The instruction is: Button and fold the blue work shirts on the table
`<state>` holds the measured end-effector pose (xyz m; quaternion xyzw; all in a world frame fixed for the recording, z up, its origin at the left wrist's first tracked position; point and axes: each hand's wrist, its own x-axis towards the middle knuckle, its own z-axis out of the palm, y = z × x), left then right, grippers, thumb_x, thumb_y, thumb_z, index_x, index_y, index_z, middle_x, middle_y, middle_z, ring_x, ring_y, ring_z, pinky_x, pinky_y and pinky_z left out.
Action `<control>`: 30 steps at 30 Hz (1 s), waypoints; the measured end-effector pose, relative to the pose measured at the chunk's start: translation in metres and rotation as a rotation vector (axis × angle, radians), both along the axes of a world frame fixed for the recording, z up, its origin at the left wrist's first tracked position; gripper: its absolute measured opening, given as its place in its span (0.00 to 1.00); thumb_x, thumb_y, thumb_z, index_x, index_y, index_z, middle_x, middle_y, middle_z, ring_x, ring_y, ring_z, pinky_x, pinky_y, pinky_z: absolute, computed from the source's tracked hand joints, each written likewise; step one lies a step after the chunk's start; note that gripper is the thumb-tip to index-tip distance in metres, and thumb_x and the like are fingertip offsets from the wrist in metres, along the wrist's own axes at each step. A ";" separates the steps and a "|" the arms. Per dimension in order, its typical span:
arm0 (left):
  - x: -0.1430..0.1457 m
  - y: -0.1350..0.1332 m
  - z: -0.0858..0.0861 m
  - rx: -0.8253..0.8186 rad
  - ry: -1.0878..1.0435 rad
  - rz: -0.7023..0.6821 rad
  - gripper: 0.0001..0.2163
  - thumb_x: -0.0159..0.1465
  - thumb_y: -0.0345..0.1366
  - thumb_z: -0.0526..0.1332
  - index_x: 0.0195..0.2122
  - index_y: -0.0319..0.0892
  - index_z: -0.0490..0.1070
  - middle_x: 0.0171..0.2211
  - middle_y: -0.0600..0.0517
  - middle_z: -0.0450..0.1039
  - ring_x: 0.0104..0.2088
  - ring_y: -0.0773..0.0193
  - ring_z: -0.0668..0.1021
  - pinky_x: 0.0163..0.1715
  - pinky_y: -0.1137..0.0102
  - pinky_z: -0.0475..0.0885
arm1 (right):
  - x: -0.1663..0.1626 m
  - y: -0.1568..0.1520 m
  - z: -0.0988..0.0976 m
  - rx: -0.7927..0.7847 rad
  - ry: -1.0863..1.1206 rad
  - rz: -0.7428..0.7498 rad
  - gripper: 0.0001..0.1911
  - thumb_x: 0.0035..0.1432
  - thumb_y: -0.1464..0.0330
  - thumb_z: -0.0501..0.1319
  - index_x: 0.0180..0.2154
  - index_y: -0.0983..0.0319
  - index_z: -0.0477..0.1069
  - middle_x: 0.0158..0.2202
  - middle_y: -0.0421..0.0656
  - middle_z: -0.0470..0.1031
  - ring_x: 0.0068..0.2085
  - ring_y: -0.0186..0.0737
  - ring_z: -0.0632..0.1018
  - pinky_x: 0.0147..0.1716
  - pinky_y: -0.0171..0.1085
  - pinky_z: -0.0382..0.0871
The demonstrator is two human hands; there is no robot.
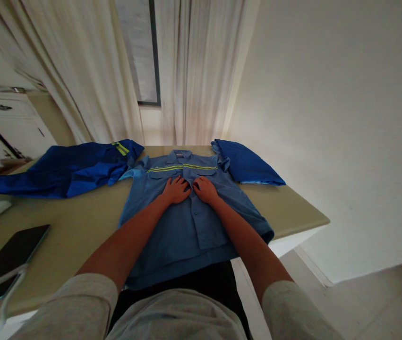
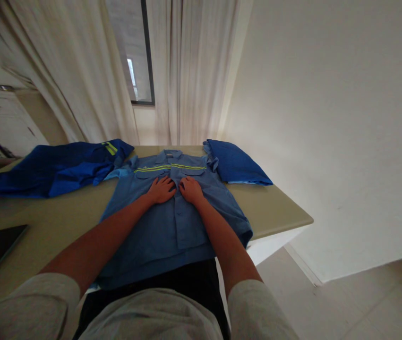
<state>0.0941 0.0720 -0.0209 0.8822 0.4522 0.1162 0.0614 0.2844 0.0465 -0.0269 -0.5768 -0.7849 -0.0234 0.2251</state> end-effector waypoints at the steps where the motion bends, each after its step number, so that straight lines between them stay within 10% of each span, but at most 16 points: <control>1: -0.001 -0.001 0.001 0.028 -0.019 -0.013 0.20 0.73 0.45 0.52 0.60 0.47 0.74 0.65 0.41 0.70 0.69 0.42 0.66 0.68 0.39 0.54 | 0.000 0.000 0.001 0.006 0.014 0.010 0.06 0.71 0.69 0.60 0.44 0.62 0.75 0.45 0.48 0.76 0.47 0.42 0.75 0.52 0.39 0.67; 7: -0.012 -0.027 0.006 0.114 -0.219 -0.246 0.14 0.70 0.39 0.56 0.47 0.44 0.81 0.55 0.42 0.77 0.56 0.50 0.76 0.61 0.54 0.68 | 0.005 -0.055 0.021 0.018 0.198 0.163 0.02 0.68 0.71 0.63 0.42 0.61 0.74 0.41 0.43 0.76 0.43 0.39 0.76 0.47 0.37 0.68; 14: 0.006 -0.076 0.002 -0.067 -0.416 -0.040 0.18 0.71 0.43 0.55 0.28 0.43 0.77 0.36 0.44 0.79 0.41 0.53 0.79 0.48 0.59 0.71 | 0.007 -0.141 0.016 -0.153 0.206 0.181 0.07 0.63 0.70 0.70 0.43 0.61 0.76 0.40 0.42 0.76 0.39 0.38 0.77 0.41 0.36 0.70; 30: -0.003 -0.099 0.009 -0.297 -0.702 -0.153 0.15 0.67 0.49 0.58 0.29 0.45 0.67 0.26 0.55 0.72 0.29 0.62 0.74 0.32 0.68 0.68 | -0.005 -0.153 0.006 0.066 -0.051 0.069 0.07 0.72 0.70 0.60 0.45 0.59 0.78 0.43 0.48 0.79 0.43 0.45 0.79 0.46 0.40 0.73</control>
